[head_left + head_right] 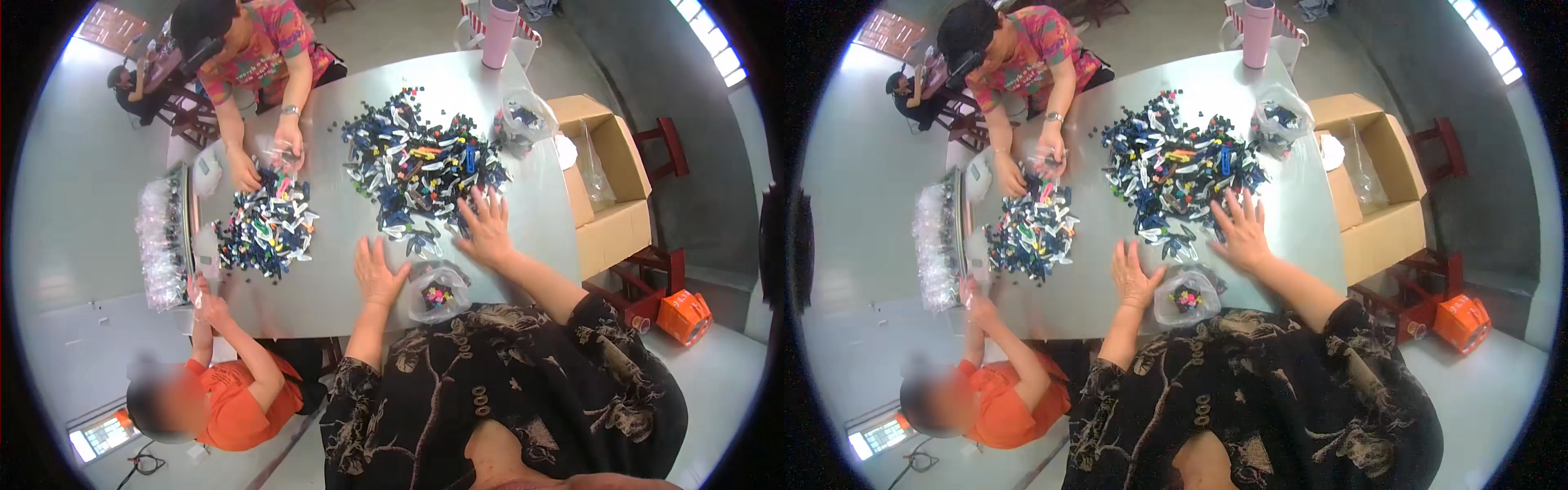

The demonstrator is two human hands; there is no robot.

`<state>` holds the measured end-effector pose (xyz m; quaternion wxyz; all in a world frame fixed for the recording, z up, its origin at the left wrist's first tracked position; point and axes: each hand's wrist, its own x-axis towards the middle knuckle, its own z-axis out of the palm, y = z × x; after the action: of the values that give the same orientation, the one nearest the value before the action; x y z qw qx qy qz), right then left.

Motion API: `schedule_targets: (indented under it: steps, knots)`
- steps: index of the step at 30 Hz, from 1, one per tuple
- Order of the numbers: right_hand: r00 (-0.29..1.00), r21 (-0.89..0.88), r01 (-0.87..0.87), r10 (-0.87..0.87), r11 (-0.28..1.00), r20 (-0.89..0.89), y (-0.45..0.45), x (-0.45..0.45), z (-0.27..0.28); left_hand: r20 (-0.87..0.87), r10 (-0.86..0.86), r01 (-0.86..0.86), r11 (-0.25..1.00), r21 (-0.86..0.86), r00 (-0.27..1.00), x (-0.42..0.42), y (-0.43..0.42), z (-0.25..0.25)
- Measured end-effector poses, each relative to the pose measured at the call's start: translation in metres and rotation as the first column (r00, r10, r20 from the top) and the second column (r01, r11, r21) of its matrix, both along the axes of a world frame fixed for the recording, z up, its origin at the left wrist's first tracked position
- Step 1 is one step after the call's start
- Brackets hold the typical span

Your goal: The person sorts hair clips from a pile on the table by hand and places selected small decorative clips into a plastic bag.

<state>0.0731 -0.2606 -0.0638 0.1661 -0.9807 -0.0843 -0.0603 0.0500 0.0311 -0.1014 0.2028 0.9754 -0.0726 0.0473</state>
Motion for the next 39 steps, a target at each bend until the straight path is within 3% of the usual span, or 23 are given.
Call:
schedule_targets:
  steps: [2,7,11,14,15,17,19,23,24,25,27,28,30,34,39]
  knots:
    - [0.989,-0.055,-0.091,0.084,0.994,-0.12,0.001,-0.003,0.005,0.004,-0.046,0.046,0.999,0.011,0.999,0.012,-0.003,0.004]
    - [0.974,-0.057,-0.135,0.122,0.989,-0.188,0.012,0.019,-0.002,-0.043,-0.134,0.137,0.988,0.069,0.99,0.042,-0.021,0.015]
    - [0.987,-0.091,-0.157,0.154,0.983,-0.042,0.017,0.049,-0.01,0.014,-0.144,0.144,0.989,0.024,0.989,0.07,-0.044,0.009]
    - [0.952,-0.051,-0.206,0.212,0.977,0.223,0.019,0.077,0.003,0.063,-0.095,0.096,0.995,-0.002,0.993,0.085,-0.047,0.001]
    - [0.952,-0.049,-0.207,0.212,0.977,0.222,0.018,0.086,0.013,0.086,-0.067,0.069,0.997,-0.03,0.994,0.089,-0.046,-0.001]
    - [0.94,0.09,-0.321,0.305,0.943,0.155,0.016,0.108,0.031,0.101,-0.05,0.053,0.998,-0.029,0.994,0.086,-0.041,0.001]
    - [0.878,0.231,-0.307,0.181,0.923,0.444,0.019,0.148,0.034,0.133,-0.016,0.017,1.0,-0.012,0.991,0.085,-0.041,0.005]
    - [0.968,0.341,-0.013,-0.074,0.94,0.242,0.019,0.251,0.031,0.089,-0.013,0.013,1.0,0.001,0.996,0.086,-0.044,0.006]
    - [0.995,0.462,-0.005,-0.04,0.887,0.087,0.015,0.279,0.028,0.085,-0.004,0.004,1.0,0.01,0.996,0.087,-0.044,0.007]
    - [0.996,0.471,-0.01,-0.034,0.882,0.085,0.015,0.306,0.015,0.067,-0.008,0.008,1.0,0.005,0.998,0.089,-0.045,0.008]
    - [0.973,0.285,0.054,-0.114,0.957,0.2,0.02,0.344,-0.023,0.043,-0.01,0.009,1.0,0.008,0.999,0.089,-0.045,0.009]
    - [0.974,0.292,0.05,-0.111,0.955,0.196,0.025,0.353,-0.031,0.035,-0.012,0.012,1.0,-0.009,0.999,0.09,-0.045,0.01]
    - [0.986,0.212,0.16,-0.167,0.964,0.014,0.04,0.368,-0.043,0.028,-0.014,0.014,1.0,-0.014,1.0,0.091,-0.045,0.009]
    - [0.985,0.107,0.145,-0.133,0.984,-0.113,0.066,0.344,-0.021,-0.002,-0.005,0.005,1.0,0.006,1.0,0.092,-0.046,0.011]
    - [0.998,0.148,0.028,-0.02,0.989,-0.054,0.077,0.309,-0.007,-0.003,-0.006,0.007,0.999,0.039,1.0,0.092,-0.049,0.01]
